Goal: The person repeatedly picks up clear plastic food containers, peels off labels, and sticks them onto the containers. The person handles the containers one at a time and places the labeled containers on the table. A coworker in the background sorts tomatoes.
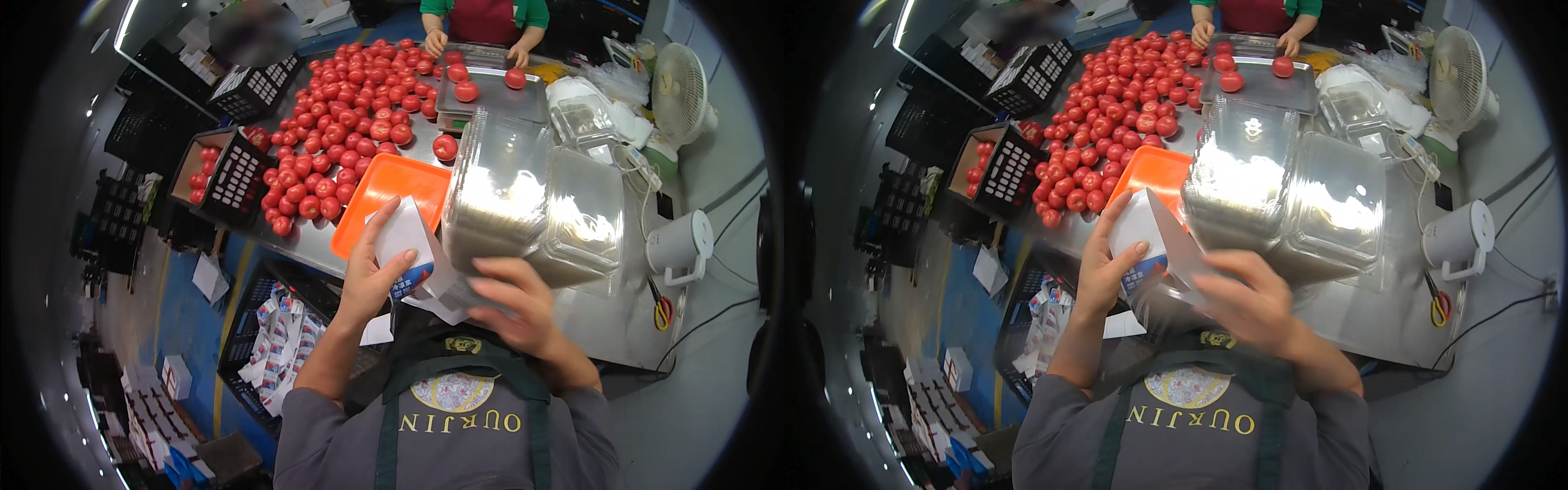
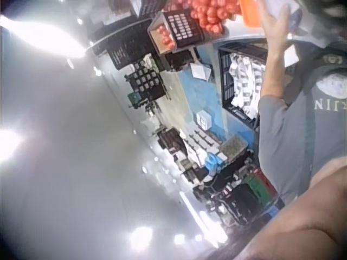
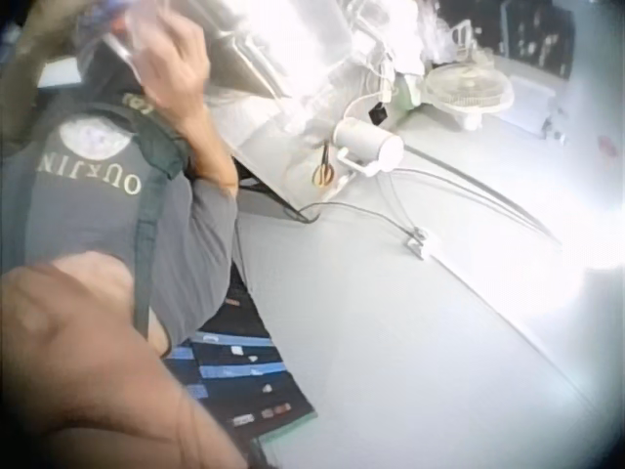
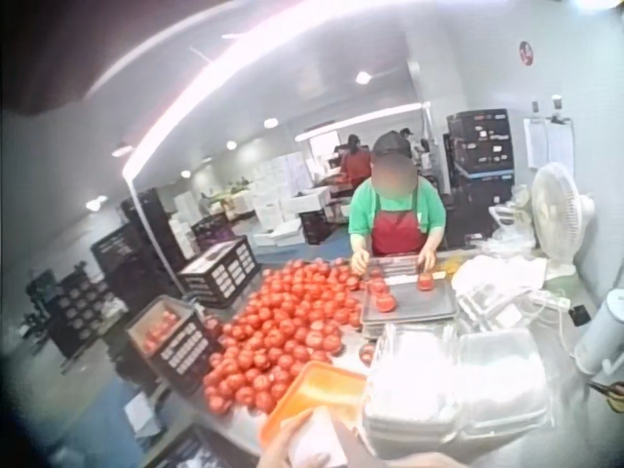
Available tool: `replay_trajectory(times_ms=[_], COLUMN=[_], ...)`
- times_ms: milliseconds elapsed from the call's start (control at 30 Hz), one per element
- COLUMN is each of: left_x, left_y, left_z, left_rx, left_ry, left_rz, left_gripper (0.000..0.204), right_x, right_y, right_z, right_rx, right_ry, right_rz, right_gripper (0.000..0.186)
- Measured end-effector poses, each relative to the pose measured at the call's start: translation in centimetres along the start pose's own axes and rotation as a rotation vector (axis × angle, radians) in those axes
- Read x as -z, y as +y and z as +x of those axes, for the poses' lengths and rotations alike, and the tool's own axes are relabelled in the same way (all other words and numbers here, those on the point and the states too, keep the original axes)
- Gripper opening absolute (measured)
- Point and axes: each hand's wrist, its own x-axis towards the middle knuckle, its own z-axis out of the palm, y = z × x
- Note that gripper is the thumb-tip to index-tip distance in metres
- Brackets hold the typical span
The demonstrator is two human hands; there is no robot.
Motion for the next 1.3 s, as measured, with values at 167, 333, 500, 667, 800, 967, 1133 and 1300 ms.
replay_trajectory(times_ms=[167, 333, 500, 667, 800, 967, 1133, 1300], left_x=[1.4, 4.0, 5.3, 5.7, 5.7, 4.7, 3.7, 2.3], left_y=[1.1, 0.4, -0.3, -0.3, -0.2, 0.3, -0.6, 0.2], left_z=[0.1, 0.2, 0.6, 0.8, 1.0, 1.0, 1.3, 1.4], left_rx=[0.005, -0.004, 0.048, 0.101, 0.037, 0.091, 0.01, 0.013], left_ry=[-0.102, -0.161, -0.146, -0.139, -0.169, -0.166, -0.097, -0.051], left_rz=[-0.082, -0.084, -0.173, -0.276, -0.187, -0.258, -0.171, -0.156], left_gripper=[0.063, 0.062, 0.059, 0.058, 0.058, 0.057, 0.057, 0.069], right_x=[-8.2, -9.9, -10.6, -10.6, -10.4, -10.1, -9.2, -6.5], right_y=[2.3, 1.8, 1.8, 1.5, 0.9, 1.6, 0.6, -0.2], right_z=[0.7, 1.8, 2.3, 2.5, 2.9, 2.1, 2.0, 0.7], right_rx=[-0.49, -0.486, -0.324, -0.362, -0.412, -0.199, -0.006, 0.466], right_ry=[0.142, 0.143, 0.121, 0.13, 0.136, 0.167, 0.236, 0.018], right_rz=[0.615, 0.564, 0.388, 0.366, 0.369, 0.262, -0.071, -0.107], right_gripper=[0.034, 0.024, 0.026, 0.025, 0.022, 0.022, 0.023, 0.01])
